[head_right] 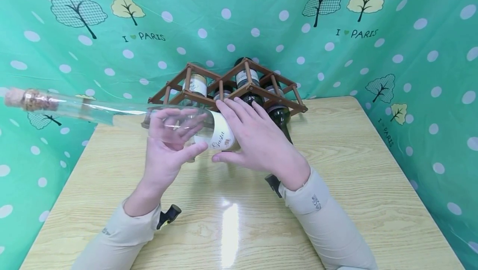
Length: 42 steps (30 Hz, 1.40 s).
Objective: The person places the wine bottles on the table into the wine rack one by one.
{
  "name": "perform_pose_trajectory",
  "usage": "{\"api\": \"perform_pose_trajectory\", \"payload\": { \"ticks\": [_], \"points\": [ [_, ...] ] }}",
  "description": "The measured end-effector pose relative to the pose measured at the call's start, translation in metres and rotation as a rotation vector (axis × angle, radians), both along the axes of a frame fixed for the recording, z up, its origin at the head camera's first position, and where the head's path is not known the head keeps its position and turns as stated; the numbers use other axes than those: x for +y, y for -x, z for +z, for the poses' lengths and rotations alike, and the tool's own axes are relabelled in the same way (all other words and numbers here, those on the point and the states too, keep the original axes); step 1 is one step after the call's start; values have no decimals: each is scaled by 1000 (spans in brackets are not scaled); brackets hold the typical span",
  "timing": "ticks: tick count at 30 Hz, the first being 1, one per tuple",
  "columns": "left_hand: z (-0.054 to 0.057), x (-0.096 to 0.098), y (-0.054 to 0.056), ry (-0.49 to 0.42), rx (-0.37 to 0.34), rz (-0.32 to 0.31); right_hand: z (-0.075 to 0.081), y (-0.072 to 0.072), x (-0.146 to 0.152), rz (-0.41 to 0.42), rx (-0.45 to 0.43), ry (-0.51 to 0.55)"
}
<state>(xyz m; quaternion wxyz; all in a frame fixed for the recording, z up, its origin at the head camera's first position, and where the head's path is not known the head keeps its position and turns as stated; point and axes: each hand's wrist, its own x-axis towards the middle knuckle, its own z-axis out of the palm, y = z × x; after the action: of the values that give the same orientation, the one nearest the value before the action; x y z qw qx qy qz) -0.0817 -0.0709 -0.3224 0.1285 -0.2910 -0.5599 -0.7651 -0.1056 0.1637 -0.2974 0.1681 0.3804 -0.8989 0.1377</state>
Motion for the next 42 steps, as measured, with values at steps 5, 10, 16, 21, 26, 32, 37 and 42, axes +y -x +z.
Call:
{"api": "perform_pose_trajectory", "payload": {
  "ticks": [5, 10, 16, 21, 26, 32, 37, 42],
  "points": [
    [-1, 3, 0, -15, 4, -33, 0, 2, 0, 47, -19, 42],
    [-3, 5, -1, -16, 18, -52, 0, 4, -1, 116, -64, 115],
    [-4, 4, 1, -5, 30, -53, -1, 5, -1, 192, -74, 195],
    [-4, 3, 3, -6, 16, -53, -1, 6, 0, 215, -35, 210],
    [-4, 2, 3, 2, -17, -42, -2, 8, 0, 210, 14, 215],
    [-1, 2, 1, 23, -79, -15, -2, 9, 0, 187, 59, 221],
    [1, 1, -1, 42, -136, -2, -3, 10, 1, 162, 104, 227],
    [4, -2, -2, 70, -173, 30, -2, 13, 3, 142, 149, 239]
  ]
}}
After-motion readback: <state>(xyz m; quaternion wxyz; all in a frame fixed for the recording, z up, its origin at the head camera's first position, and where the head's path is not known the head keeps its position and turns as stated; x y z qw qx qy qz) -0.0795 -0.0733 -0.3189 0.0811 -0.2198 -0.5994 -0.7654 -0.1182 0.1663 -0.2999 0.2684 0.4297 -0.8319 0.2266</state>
